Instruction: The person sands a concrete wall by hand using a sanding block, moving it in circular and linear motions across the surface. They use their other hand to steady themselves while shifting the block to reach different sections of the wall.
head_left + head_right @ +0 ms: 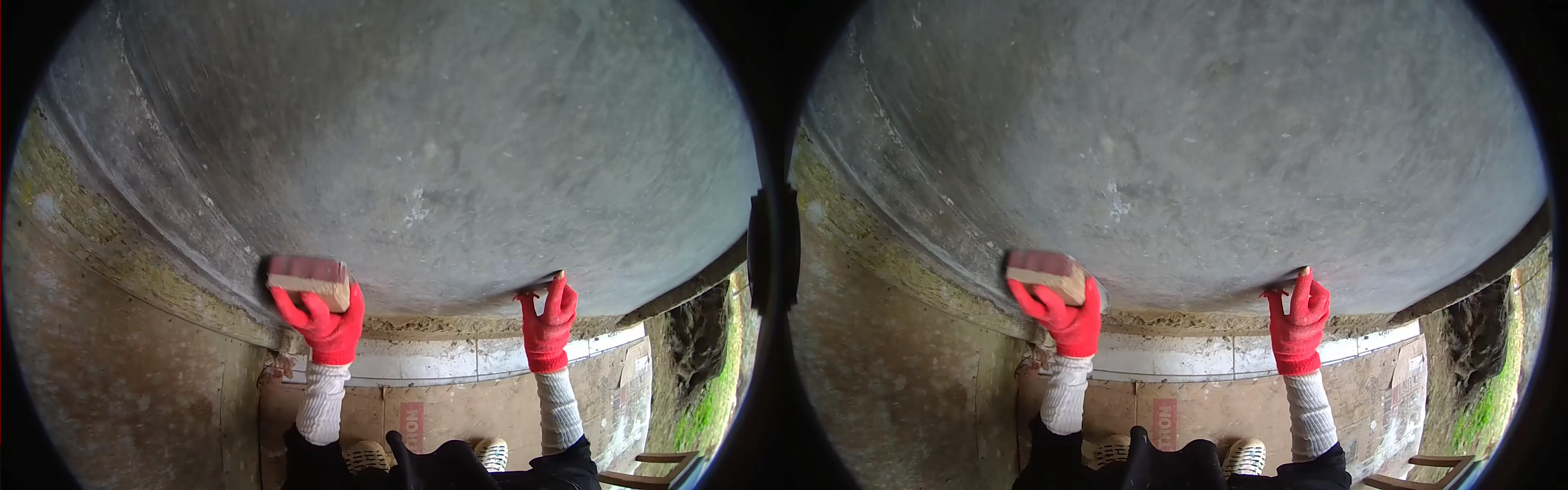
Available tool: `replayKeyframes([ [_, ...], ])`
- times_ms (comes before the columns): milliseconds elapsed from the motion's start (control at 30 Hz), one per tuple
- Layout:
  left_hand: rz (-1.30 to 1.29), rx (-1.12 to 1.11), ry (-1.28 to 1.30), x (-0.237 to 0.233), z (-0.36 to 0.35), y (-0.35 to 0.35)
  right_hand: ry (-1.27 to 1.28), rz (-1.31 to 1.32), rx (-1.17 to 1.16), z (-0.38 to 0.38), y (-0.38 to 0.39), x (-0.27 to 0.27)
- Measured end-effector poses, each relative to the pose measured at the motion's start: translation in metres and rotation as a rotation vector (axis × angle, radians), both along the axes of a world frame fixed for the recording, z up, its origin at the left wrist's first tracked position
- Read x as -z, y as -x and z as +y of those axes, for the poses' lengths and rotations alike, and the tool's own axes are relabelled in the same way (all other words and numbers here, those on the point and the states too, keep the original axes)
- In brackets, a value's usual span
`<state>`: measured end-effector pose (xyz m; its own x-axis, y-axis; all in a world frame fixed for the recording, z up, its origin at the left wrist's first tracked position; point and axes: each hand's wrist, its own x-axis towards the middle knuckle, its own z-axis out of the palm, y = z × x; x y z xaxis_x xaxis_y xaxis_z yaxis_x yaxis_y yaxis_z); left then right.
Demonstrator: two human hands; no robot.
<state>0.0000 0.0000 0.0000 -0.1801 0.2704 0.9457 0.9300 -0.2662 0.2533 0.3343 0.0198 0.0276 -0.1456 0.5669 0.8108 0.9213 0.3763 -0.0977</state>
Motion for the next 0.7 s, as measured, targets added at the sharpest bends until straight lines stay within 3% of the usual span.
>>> replayKeyframes([
  [100,0.006,-0.153,0.027,-0.024,-0.004,-0.002,0.020,0.014,-0.003,-0.006,0.007,0.003],
  [167,0.046,-0.078,-0.001,-0.012,-0.001,-0.004,-0.027,0.043,0.022,-0.002,0.010,0.000],
  [200,0.017,-0.141,0.030,0.024,0.000,-0.006,-0.037,0.044,0.021,0.001,0.010,-0.001],
  [333,-0.048,-0.068,0.068,0.044,-0.004,-0.005,-0.037,0.048,0.021,-0.003,0.012,0.000],
  [467,-0.011,-0.159,0.020,-0.021,0.001,-0.026,-0.031,0.021,0.025,-0.002,0.010,-0.001],
  [600,-0.026,-0.119,0.100,0.043,-0.002,-0.035,-0.029,0.041,0.041,-0.002,0.011,0.001],
  [700,-0.088,-0.118,0.152,0.064,-0.006,-0.049,-0.011,0.038,0.026,-0.002,0.009,0.004],
])
